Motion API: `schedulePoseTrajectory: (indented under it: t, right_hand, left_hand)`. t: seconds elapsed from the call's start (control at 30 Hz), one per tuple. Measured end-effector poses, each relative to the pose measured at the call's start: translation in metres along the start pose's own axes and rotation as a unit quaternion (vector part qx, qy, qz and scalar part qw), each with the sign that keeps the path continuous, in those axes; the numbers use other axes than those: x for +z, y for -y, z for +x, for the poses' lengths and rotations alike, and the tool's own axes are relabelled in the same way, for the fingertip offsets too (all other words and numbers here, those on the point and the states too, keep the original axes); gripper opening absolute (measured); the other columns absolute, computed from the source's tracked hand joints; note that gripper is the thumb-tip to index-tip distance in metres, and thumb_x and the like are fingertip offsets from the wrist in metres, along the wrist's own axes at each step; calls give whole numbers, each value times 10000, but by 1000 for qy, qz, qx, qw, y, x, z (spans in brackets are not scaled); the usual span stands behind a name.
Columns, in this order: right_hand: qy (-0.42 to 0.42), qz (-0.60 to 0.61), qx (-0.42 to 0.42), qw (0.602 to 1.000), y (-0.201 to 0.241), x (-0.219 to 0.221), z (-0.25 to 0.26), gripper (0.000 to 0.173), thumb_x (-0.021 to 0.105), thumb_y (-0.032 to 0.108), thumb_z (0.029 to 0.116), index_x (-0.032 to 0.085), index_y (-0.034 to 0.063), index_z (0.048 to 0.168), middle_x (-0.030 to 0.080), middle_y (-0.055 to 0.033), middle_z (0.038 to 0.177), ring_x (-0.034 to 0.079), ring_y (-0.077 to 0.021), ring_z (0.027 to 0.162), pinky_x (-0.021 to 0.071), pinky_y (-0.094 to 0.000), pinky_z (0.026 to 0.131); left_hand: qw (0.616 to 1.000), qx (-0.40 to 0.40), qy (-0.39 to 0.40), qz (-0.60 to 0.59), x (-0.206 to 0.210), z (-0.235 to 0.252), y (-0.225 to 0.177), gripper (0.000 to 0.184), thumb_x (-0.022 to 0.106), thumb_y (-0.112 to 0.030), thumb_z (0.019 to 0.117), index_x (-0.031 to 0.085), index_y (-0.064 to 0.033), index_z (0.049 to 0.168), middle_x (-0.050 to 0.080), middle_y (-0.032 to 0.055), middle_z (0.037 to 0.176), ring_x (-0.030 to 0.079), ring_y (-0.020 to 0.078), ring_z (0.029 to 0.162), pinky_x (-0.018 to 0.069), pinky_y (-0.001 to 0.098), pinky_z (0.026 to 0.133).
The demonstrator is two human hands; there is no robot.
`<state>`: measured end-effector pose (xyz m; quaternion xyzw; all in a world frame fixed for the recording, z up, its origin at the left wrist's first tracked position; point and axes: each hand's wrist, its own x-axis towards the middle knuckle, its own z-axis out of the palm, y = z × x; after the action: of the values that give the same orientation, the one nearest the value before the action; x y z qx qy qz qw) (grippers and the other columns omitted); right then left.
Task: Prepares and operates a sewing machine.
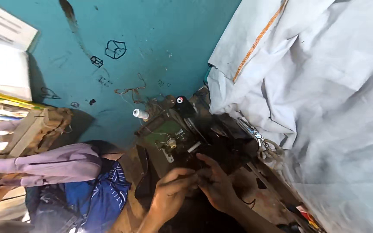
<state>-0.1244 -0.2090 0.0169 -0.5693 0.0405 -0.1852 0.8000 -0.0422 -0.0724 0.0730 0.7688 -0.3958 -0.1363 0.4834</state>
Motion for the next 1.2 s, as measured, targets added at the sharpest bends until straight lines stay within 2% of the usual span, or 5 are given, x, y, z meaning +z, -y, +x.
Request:
schedulePoseTrajectory:
  t: [0.27, 0.57, 0.9, 1.07, 1.2]
  right_hand:
    - [76, 62, -1, 995, 1, 20, -33, 569, 627, 62, 979, 391, -45, 1485, 722, 2, 907, 686, 3, 824, 592, -207, 773]
    - [32, 7, -36, 999, -23, 26, -52, 188, 656, 121, 961, 739, -46, 980, 663, -57, 861, 571, 35, 752, 477, -96, 665]
    - [-168, 13, 69, 983, -118, 44, -30, 144, 684, 101, 954, 736, -28, 991, 707, -30, 809, 621, 7, 684, 542, -175, 657]
    - [-161, 74, 113, 978, -134, 50, -7, 171, 674, 144, 982, 735, 3, 1056, 722, -63, 900, 663, -75, 761, 574, -270, 722]
    - [-167, 93, 149, 970, -137, 46, 4, 184, 672, 161, 992, 736, 13, 1079, 731, -86, 957, 683, -123, 833, 576, -328, 777]
  left_hand:
    - [987, 61, 84, 123, -32, -27, -16, 217, 560, -173, 1038, 673, -26, 925, 675, 83, 945, 649, 76, 923, 533, 181, 877]
    - [960, 61, 61, 266, -35, -56, -12, 272, 516, -251, 1065, 679, -66, 950, 711, 106, 958, 678, 182, 921, 540, 286, 853]
    - [945, -14, -64, 320, -48, -79, 31, 252, 606, -230, 1027, 670, 14, 1018, 670, 71, 1008, 647, 41, 941, 554, 213, 835]
    - [905, -120, 54, 405, -3, -230, 131, 740, 714, -583, 859, 612, -86, 1397, 465, 352, 1469, 459, 516, 1367, 397, 641, 1108]
    - [873, -46, 79, 479, -22, -262, 167, 224, 671, -151, 882, 750, 32, 984, 709, 267, 1078, 695, 432, 1006, 566, 523, 892]
